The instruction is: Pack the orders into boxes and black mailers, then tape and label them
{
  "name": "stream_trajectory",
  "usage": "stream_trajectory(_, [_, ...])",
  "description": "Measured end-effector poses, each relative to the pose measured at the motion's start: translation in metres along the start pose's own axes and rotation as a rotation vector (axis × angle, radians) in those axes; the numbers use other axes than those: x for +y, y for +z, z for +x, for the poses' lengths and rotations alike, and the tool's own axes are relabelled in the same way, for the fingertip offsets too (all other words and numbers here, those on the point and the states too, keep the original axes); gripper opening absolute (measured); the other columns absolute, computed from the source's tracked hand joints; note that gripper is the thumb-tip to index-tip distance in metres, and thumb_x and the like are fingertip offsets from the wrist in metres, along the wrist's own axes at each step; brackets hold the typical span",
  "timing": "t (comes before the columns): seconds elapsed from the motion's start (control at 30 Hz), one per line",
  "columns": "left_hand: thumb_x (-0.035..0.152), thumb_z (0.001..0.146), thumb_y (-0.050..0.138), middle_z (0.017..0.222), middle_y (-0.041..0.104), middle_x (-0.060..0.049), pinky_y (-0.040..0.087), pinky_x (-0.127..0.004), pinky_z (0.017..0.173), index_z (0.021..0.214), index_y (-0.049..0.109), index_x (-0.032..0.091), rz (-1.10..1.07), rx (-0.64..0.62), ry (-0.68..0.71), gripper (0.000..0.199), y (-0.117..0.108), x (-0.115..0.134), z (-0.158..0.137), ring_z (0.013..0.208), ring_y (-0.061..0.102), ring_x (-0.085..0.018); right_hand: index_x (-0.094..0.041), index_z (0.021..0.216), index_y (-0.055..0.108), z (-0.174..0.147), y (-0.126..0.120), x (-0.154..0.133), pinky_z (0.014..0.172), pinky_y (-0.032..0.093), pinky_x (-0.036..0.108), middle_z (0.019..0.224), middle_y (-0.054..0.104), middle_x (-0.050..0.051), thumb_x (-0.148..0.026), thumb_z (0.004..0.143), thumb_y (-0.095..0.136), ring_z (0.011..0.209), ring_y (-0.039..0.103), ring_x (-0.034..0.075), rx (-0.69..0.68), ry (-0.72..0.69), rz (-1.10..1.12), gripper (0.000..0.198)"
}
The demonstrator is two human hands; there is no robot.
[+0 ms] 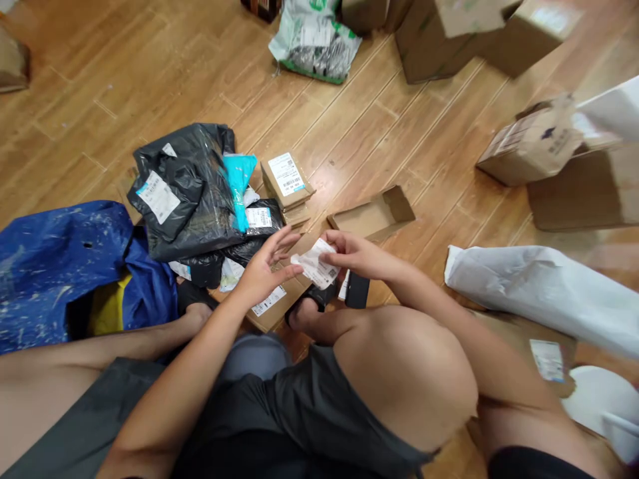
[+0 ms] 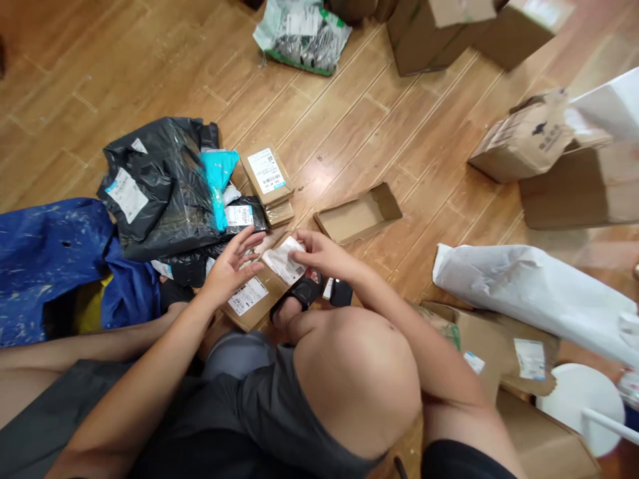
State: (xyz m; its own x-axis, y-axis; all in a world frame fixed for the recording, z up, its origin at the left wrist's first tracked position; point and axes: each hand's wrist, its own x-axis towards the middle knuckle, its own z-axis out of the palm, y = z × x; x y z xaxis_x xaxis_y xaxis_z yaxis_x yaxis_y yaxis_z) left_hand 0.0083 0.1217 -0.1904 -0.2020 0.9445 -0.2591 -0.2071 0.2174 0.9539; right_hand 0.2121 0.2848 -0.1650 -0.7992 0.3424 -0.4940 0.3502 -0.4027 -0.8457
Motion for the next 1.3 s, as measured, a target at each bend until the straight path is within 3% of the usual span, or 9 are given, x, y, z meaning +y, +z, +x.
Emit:
stream_trajectory(0.1, [0.050, 0.078, 0.093, 0.125, 0.079, -0.013, 0.055, -0.038, 0.101, 0.139, 0.070, 0.020, -0.024, -0.131, -0.102, 0.072, 0.009, 0.054, -0.009, 0.116, 0.074, -0.029, -0.022, 0.103, 0.063, -0.024, 0.018, -0.061, 0.043, 0.051, 0.021, 0.075, 0.070, -0.003, -0.048, 0.088, 0.081, 0.055, 0.062, 0.013, -0.181, -0.020, -0.083, 0.035])
stream_trajectory(0.27, [0.065, 0.079, 0.084, 0.077, 0.076, -0.003, 0.049, -0.027, 0.064, 0.087, 0.077, 0.016, 0.038, -0.147, -0.229, 0.051, 0.005, 0.098, -0.051, 0.066, 0.066, -0.017, -0.022, 0.096, 0.072, -0.064, 0.063, -0.119, 0.044, 0.049, 0.022, 0.068, 0.069, -0.001, -0.043, 0.098, 0.071, 0.051, 0.062, 0.014, -0.070, -0.145, -0.462, 0.021])
stream_trajectory(0.37, [0.066, 0.082, 0.081, 0.070, 0.072, -0.001, 0.042, -0.025, 0.058, 0.078, 0.073, 0.017, 0.178, -0.112, -0.193, 0.049, -0.005, 0.113, -0.082, 0.062, 0.061, -0.015, -0.022, 0.093, 0.073, -0.085, 0.097, -0.116, 0.043, 0.045, 0.023, 0.066, 0.070, -0.001, -0.039, 0.100, 0.068, 0.047, 0.062, 0.014, 0.073, -0.191, -0.537, 0.018])
stream_trajectory(0.5, [0.064, 0.087, 0.075, 0.071, 0.072, -0.001, 0.042, -0.026, 0.057, 0.081, 0.072, 0.019, 0.266, -0.005, -0.101, 0.046, -0.016, 0.132, -0.120, 0.063, 0.060, -0.016, -0.025, 0.112, 0.068, -0.098, 0.148, -0.093, 0.042, 0.044, 0.024, 0.066, 0.068, -0.004, -0.050, 0.092, 0.080, 0.046, 0.059, 0.014, 0.290, -0.203, -0.191, 0.035])
stream_trajectory(0.67, [0.067, 0.092, 0.070, 0.060, 0.062, 0.003, 0.039, -0.025, 0.053, 0.077, 0.067, 0.021, 0.337, 0.080, 0.036, 0.048, -0.023, 0.143, -0.140, 0.055, 0.054, -0.014, -0.022, 0.108, 0.074, -0.092, 0.200, -0.072, 0.086, 0.063, 0.036, 0.097, 0.079, 0.005, -0.057, 0.084, 0.089, 0.095, 0.076, 0.025, 0.214, -0.314, 0.098, 0.045])
stream_trajectory(0.87, [0.065, 0.088, 0.077, 0.066, 0.067, 0.001, 0.043, -0.024, 0.057, 0.077, 0.067, 0.021, 0.250, 0.009, -0.024, 0.046, -0.039, 0.125, -0.126, 0.061, 0.060, -0.015, -0.020, 0.112, 0.078, -0.076, 0.201, -0.045, 0.103, 0.059, 0.047, 0.109, 0.081, 0.007, -0.058, 0.088, 0.085, 0.107, 0.076, 0.029, 0.137, -0.241, 0.159, 0.046])
stream_trajectory(0.97, [0.058, 0.086, 0.080, 0.085, 0.078, -0.004, 0.050, -0.027, 0.068, 0.091, 0.078, 0.020, 0.231, 0.024, -0.028, 0.038, -0.045, 0.124, -0.122, 0.076, 0.068, -0.019, -0.020, 0.118, 0.076, -0.070, 0.199, -0.030, 0.096, 0.062, 0.044, 0.110, 0.081, 0.007, -0.060, 0.087, 0.087, 0.103, 0.077, 0.028, 0.044, -0.120, 0.268, 0.052])
stream_trajectory(1.13, [0.050, 0.091, 0.076, 0.079, 0.075, 0.000, 0.047, -0.025, 0.065, 0.091, 0.080, 0.021, 0.307, 0.148, -0.010, 0.029, -0.048, 0.130, -0.122, 0.071, 0.064, -0.017, -0.016, 0.106, 0.078, -0.063, 0.202, -0.029, 0.084, 0.062, 0.035, 0.103, 0.081, 0.008, -0.063, 0.082, 0.089, 0.091, 0.076, 0.023, 0.000, -0.041, 0.327, 0.054])
stream_trajectory(1.3, [0.046, 0.091, 0.076, 0.074, 0.073, 0.001, 0.052, -0.027, 0.067, 0.100, 0.079, 0.023, 0.233, 0.199, -0.050, 0.025, -0.055, 0.111, -0.113, 0.068, 0.066, -0.017, -0.019, 0.090, 0.073, -0.059, 0.195, -0.032, 0.069, 0.057, 0.029, 0.078, 0.073, 0.002, -0.071, 0.084, 0.083, 0.074, 0.068, 0.019, 0.129, -0.115, 0.249, 0.054])
